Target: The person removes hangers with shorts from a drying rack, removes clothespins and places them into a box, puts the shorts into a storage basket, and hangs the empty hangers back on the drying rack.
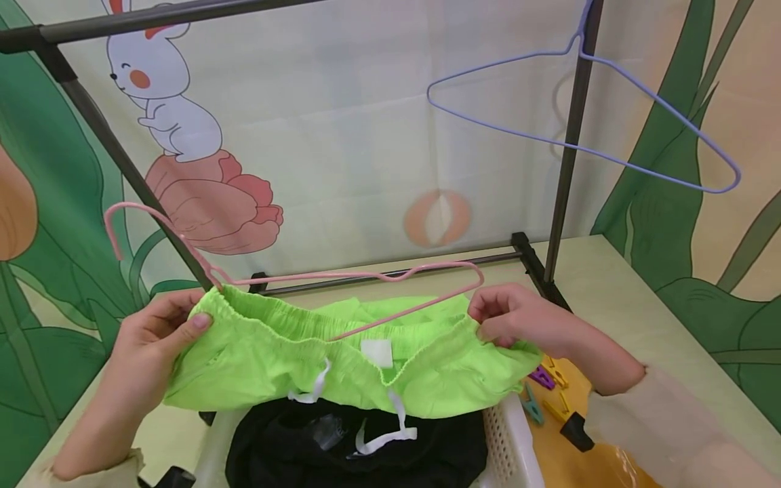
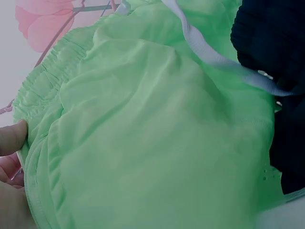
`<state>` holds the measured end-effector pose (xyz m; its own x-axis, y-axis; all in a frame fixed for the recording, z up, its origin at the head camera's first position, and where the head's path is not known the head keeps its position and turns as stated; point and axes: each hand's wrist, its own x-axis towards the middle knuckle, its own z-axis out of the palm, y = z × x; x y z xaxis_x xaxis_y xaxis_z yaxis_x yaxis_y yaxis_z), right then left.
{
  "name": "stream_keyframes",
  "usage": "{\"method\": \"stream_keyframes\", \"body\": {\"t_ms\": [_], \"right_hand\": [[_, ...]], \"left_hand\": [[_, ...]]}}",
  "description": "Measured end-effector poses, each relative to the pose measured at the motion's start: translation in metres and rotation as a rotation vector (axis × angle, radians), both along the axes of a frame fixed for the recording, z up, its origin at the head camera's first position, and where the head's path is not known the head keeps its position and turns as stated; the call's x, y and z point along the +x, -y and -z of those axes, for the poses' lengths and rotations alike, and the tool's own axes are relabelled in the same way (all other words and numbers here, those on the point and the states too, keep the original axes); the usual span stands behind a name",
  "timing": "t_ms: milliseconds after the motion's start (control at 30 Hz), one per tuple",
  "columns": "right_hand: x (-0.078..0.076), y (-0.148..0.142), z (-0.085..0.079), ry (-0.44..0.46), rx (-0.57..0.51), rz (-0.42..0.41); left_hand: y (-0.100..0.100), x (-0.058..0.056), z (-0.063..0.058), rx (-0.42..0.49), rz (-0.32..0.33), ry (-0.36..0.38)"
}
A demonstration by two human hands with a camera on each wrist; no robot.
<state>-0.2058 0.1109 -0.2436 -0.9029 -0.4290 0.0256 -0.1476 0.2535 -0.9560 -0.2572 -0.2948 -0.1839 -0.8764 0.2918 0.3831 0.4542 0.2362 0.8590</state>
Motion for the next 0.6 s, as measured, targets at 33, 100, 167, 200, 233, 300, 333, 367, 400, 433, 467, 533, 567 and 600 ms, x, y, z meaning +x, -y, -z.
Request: {"method": "stream_keyframes", "body": {"t_ms": [33, 100, 167, 200, 233, 300, 333, 367, 400, 433, 467, 533, 567, 600], "right_hand": [[-0.001, 0.001, 0.001, 0.01, 0.0, 0.0], [-0.002, 0.003, 0.004, 0.018, 0.0, -0.009], [-0.004, 0.006, 0.007, 0.018, 0.007, -0.026], [-0.005, 0.006, 0.008, 0.015, 0.014, -0.034], [-0.006, 0.007, 0.009, 0.015, 0.018, -0.042], [-0.007, 0.009, 0.012, 0.01, 0.033, -0.059], [-0.008, 0.01, 0.013, 0.011, 0.042, -0.065], [-0.008, 0.011, 0.014, 0.012, 0.05, -0.07], [-0.008, 0.012, 0.015, 0.014, 0.057, -0.074], [-0.008, 0.014, 0.015, 0.019, 0.063, -0.078], [-0.008, 0.015, 0.016, 0.027, 0.072, -0.077], [-0.008, 0.018, 0.016, 0.038, 0.087, -0.075], [-0.008, 0.02, 0.016, 0.044, 0.094, -0.071], [-0.008, 0.022, 0.016, 0.046, 0.103, -0.067]], "left_hand": [[-0.001, 0.0, 0.001, 0.005, -0.001, -0.002], [-0.003, 0.0, 0.002, 0.014, 0.0, 0.001], [-0.005, -0.001, 0.004, 0.02, 0.0, 0.007], [-0.006, -0.001, 0.004, 0.017, 0.0, 0.008], [-0.008, -0.001, 0.005, 0.017, 0.0, 0.008], [-0.01, -0.001, 0.006, 0.024, 0.006, 0.014], [-0.011, -0.001, 0.006, 0.024, 0.009, 0.016], [-0.012, -0.001, 0.006, 0.022, 0.01, 0.017], [-0.013, -0.001, 0.006, 0.018, 0.012, 0.017], [-0.014, -0.001, 0.006, 0.016, 0.015, 0.02], [-0.015, -0.001, 0.006, 0.011, 0.017, 0.022], [-0.017, 0.0, 0.007, -0.002, 0.021, 0.025], [-0.018, 0.0, 0.007, -0.006, 0.025, 0.027], [-0.019, 0.0, 0.007, -0.005, 0.033, 0.03]]}}
